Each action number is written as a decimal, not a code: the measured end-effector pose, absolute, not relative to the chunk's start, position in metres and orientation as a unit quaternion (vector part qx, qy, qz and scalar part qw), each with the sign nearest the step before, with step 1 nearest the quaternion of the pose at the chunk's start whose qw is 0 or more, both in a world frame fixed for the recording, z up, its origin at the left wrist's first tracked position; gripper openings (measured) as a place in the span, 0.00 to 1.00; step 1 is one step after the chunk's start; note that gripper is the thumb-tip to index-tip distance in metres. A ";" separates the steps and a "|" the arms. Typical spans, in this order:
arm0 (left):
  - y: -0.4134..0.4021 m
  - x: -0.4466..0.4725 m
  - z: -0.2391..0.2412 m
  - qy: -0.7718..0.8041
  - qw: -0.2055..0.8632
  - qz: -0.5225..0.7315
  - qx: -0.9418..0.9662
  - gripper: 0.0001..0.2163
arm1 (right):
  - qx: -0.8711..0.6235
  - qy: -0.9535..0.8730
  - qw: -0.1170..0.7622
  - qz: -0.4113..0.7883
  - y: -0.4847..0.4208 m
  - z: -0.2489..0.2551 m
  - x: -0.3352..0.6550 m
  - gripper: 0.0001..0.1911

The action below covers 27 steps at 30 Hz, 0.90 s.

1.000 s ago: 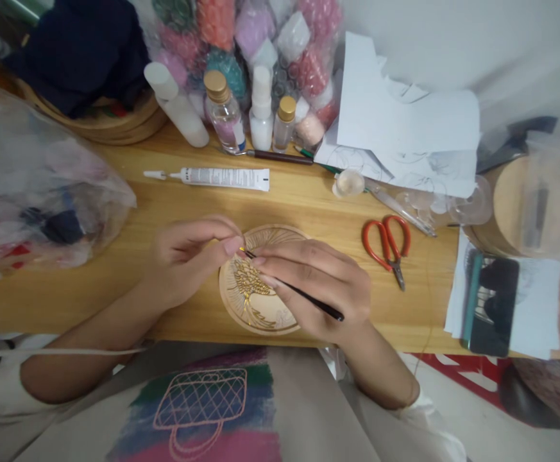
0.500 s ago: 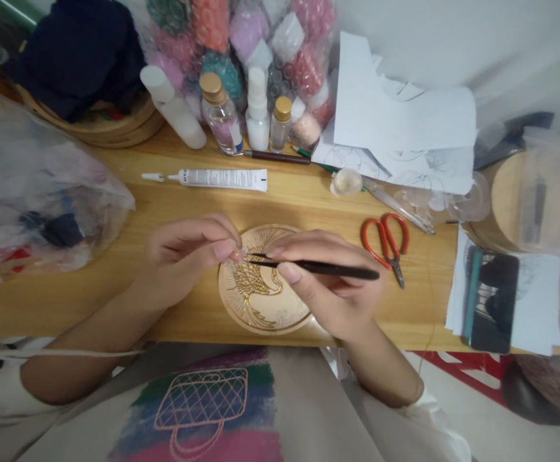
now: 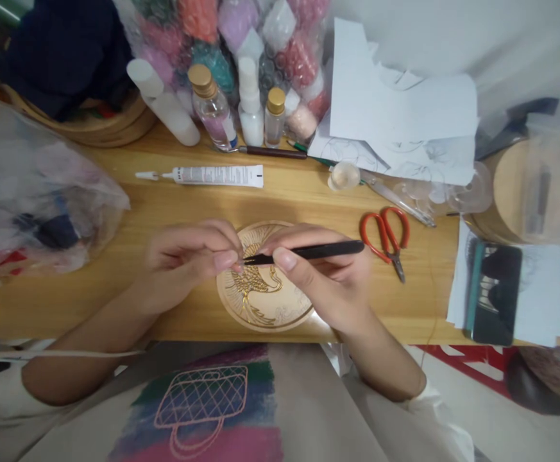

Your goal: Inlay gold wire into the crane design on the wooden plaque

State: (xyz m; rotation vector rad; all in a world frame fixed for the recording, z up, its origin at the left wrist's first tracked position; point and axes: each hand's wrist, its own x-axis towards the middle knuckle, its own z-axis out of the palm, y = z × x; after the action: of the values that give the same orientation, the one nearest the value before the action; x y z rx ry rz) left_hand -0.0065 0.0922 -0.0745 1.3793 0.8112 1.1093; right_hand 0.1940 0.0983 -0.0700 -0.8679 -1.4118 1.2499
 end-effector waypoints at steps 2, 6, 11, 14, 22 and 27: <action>0.092 -0.006 -0.074 0.343 0.563 0.471 0.586 0.10 | -0.360 -0.587 0.503 0.522 0.099 -0.070 0.195 0.06; 0.093 -0.006 -0.075 0.339 0.571 0.465 0.586 0.08 | -0.356 -0.578 0.487 0.550 0.101 -0.071 0.197 0.05; 0.093 -0.005 -0.074 0.340 0.576 0.457 0.587 0.09 | -0.369 -0.562 0.470 0.572 0.102 -0.072 0.197 0.03; 0.093 -0.005 -0.074 0.356 0.579 0.440 0.587 0.10 | -0.371 -0.537 0.465 0.598 0.103 -0.070 0.196 0.03; 0.094 -0.004 -0.076 0.347 0.597 0.439 0.576 0.10 | -0.359 -0.485 0.433 0.670 0.108 -0.068 0.193 0.06; 0.094 -0.004 -0.077 0.354 0.617 0.431 0.556 0.10 | -0.380 -0.486 0.426 0.662 0.108 -0.068 0.192 0.08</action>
State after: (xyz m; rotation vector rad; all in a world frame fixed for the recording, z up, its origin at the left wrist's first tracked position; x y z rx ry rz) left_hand -0.0036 0.0939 -0.0768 1.2792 0.8139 0.9919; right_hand 0.1921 0.1077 -0.0679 -0.9508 -1.2136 1.6532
